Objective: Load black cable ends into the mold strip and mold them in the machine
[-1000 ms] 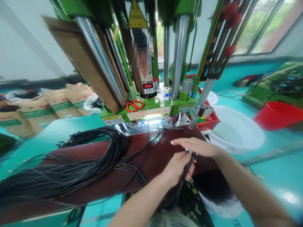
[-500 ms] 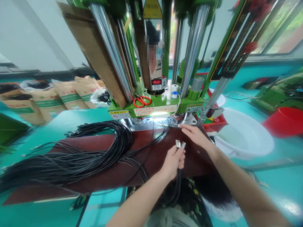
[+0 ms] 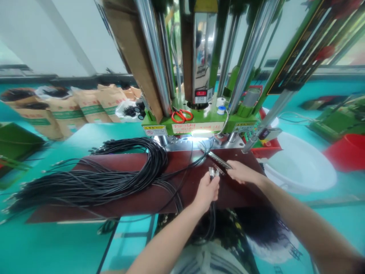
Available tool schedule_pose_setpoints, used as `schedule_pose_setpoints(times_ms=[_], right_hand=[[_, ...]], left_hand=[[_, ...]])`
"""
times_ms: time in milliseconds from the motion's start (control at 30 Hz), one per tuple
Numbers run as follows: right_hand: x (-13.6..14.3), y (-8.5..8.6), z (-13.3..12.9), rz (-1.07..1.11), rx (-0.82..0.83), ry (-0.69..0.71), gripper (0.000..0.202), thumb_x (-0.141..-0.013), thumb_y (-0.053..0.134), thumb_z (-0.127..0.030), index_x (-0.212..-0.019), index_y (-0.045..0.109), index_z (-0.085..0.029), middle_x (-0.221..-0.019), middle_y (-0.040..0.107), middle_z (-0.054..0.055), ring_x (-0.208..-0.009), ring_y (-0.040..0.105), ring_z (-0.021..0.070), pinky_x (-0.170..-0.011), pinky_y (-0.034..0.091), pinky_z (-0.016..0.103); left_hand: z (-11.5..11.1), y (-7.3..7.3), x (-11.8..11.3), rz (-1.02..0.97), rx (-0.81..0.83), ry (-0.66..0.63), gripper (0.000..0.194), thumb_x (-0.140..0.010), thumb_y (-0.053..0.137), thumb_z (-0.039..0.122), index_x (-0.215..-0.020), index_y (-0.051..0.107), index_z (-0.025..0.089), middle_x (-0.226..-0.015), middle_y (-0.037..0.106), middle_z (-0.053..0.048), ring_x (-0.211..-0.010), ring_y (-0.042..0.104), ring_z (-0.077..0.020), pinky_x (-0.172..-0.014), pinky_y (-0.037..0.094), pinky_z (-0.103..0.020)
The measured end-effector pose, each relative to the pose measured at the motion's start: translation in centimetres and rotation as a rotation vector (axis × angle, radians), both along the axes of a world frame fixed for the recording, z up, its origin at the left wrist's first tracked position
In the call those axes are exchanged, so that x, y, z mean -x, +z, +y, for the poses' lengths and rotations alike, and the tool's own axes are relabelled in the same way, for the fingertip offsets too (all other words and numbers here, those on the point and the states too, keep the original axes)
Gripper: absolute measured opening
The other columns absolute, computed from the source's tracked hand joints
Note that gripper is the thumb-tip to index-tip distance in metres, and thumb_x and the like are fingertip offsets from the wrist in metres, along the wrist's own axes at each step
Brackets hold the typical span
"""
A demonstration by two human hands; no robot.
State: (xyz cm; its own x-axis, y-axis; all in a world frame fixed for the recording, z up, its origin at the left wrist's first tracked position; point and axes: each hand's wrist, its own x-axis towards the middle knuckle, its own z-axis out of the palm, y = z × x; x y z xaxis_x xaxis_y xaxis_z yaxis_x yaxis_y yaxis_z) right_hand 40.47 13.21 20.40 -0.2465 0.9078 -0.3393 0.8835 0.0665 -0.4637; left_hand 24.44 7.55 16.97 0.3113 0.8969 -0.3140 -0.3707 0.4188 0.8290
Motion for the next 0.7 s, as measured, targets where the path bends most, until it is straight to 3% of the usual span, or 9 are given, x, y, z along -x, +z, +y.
schedule_pose_setpoints(times_ms=[67,167,267,467,700], right_hand=[[-0.4,-0.3,-2.0,0.119,0.096,-0.073,0.008,-0.076,0.036,-0.019,-0.081,0.043,-0.02,-0.051,0.05,-0.005,-0.035,0.046,0.0101,-0.035,0.034,0.021],[-0.6,-1.2,-4.7,0.496,0.146,-0.309,0.009,-0.078,0.04,-0.027,-0.082,0.044,-0.019,-0.044,0.038,-0.01,-0.027,0.035,0.0067,-0.028,0.022,0.017],[-0.3,-1.9,-6.4,0.807,0.105,-0.493,0.027,-0.081,0.044,-0.044,-0.078,0.048,-0.018,-0.044,0.04,-0.01,-0.024,0.03,0.0039,-0.026,0.015,0.016],[0.0,-2.4,-7.5,1.025,0.12,-0.584,0.033,-0.083,0.047,-0.047,-0.069,0.047,-0.017,-0.039,0.041,-0.009,-0.023,0.028,0.0039,-0.024,0.018,0.015],[-0.3,-3.4,-8.2,1.2,0.108,-0.645,0.025,-0.084,0.049,-0.043,-0.085,0.049,-0.018,-0.043,0.045,-0.009,-0.022,0.03,0.0054,-0.022,0.026,0.017]], left_hand=[[-0.2,-0.1,0.2,-0.001,0.014,-0.024,0.035,-0.071,0.06,0.046,-0.083,0.038,0.021,-0.047,0.031,0.012,-0.034,0.022,-0.0013,-0.033,0.014,-0.014],[-0.3,-0.2,0.0,-0.018,0.029,-0.098,0.036,-0.067,0.065,0.044,-0.076,0.039,0.02,-0.045,0.033,0.012,-0.033,0.021,-0.001,-0.033,0.013,-0.015],[-0.2,-0.2,-0.6,-0.008,0.065,-0.19,0.036,-0.063,0.07,0.041,-0.069,0.043,0.018,-0.042,0.031,0.012,-0.032,0.02,-0.0004,-0.032,0.012,-0.016],[0.0,0.4,-1.7,0.051,0.129,-0.254,0.034,-0.06,0.07,0.041,-0.066,0.047,0.017,-0.038,0.031,0.011,-0.029,0.02,-0.0007,-0.031,0.011,-0.016],[0.2,0.6,-2.3,0.036,0.134,-0.312,0.027,-0.064,0.067,0.035,-0.064,0.048,0.017,-0.037,0.028,0.011,-0.03,0.019,-0.0009,-0.031,0.013,-0.016]])
